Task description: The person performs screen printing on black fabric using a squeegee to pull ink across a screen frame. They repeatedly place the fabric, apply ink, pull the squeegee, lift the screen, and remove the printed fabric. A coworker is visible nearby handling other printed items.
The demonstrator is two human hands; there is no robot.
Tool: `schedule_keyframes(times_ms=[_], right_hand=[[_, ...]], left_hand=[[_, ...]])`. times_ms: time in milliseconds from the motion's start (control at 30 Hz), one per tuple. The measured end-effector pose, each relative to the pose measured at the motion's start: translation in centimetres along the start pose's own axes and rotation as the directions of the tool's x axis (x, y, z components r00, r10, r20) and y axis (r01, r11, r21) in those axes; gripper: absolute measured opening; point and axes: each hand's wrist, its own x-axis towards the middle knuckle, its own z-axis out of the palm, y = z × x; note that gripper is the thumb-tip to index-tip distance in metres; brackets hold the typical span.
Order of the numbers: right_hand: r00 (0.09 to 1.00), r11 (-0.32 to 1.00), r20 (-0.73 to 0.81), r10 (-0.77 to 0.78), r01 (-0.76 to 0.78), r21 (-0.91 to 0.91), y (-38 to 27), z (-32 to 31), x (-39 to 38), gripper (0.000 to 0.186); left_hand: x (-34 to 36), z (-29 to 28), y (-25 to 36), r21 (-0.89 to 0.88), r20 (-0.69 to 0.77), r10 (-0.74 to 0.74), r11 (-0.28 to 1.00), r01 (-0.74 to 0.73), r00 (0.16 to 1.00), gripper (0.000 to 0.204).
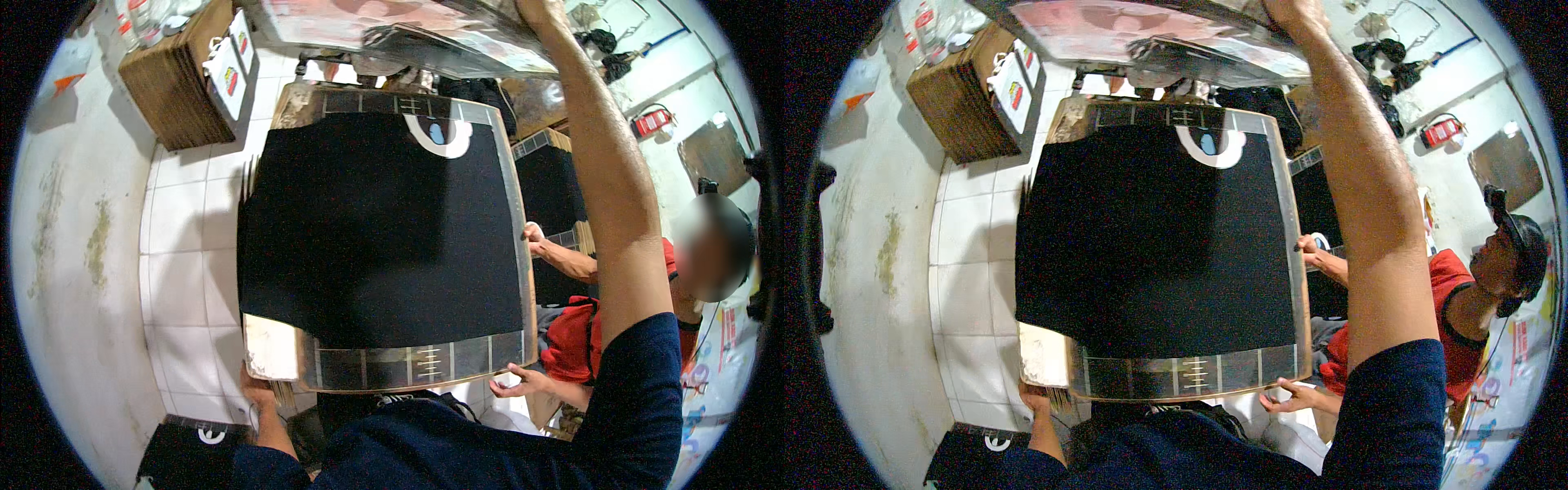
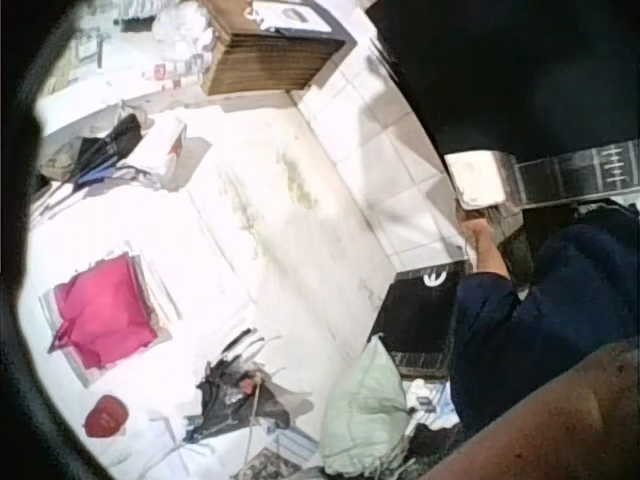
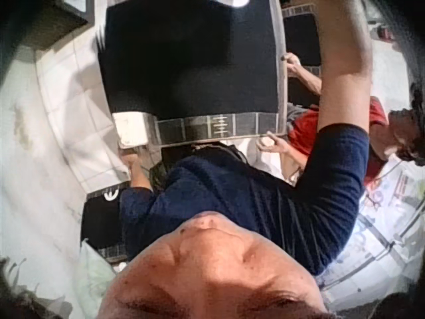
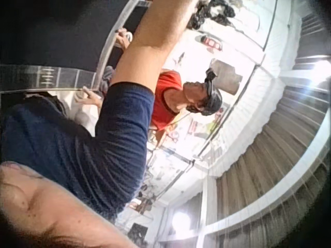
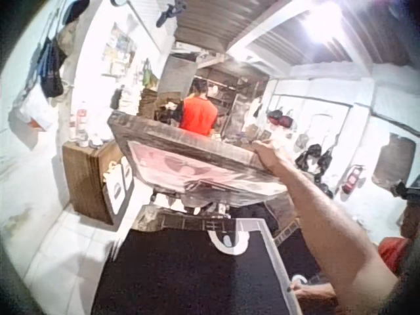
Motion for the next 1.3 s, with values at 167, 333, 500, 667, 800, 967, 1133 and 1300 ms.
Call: schedule_keyframes(times_ms=[167, 333, 500, 667, 800, 967, 1133, 1300], right_hand=[[0.998, 0.994, 0.007, 0.058, -0.057, -0.092, 0.4, -0.8, 1.1, 0.048], [0.995, 0.988, 0.011, 0.102, -0.100, -0.115, 0.3, -1.2, 1.9, 0.049], [0.989, 0.986, 0.014, 0.149, -0.147, -0.081, 0.1, -1.7, 2.4, 0.049], [0.988, 0.986, 0.028, 0.155, -0.153, -0.069, 0.8, -1.7, 2.9, 0.056], [0.984, 0.977, -0.021, 0.177, -0.178, -0.117, 1.0, -1.2, 3.6, 0.065], [0.984, 0.981, 0.002, 0.176, -0.176, -0.081, 1.3, -1.0, 3.2, 0.065], [0.987, 0.987, 0.013, 0.158, -0.158, -0.022, 1.5, -1.2, 1.8, 0.062], [0.985, 0.983, 0.018, 0.170, -0.168, -0.080, 1.3, -1.2, 0.8, 0.053]], left_hand=[[1.6, 2.0, 1.6, 0.197, -0.216, -0.102, 0.970, 0.145, 0.971, 0.036], [3.7, 9.8, 16.0, 0.985, 0.173, 0.676, -0.098, -0.145, 0.717, 0.043], [0.0, 16.6, 35.9, 0.956, 0.079, 0.723, -0.249, 0.153, 0.686, 0.041], [-13.4, 11.3, 51.1, 0.984, -0.017, 0.812, -0.090, 0.154, 0.583, 0.048], [-27.5, 4.1, 63.4, 0.999, 0.048, 0.860, -0.050, -0.010, 0.507, 0.052], [-37.0, -1.6, 66.3, 0.866, -0.255, 0.870, 0.400, -0.300, 0.423, 0.047], [-30.6, -1.3, 52.1, 0.553, -0.468, 0.634, 0.753, -0.356, 0.615, 0.046], [-18.3, 4.2, 34.7, 0.736, -0.327, 0.697, 0.612, -0.291, 0.638, 0.028]])
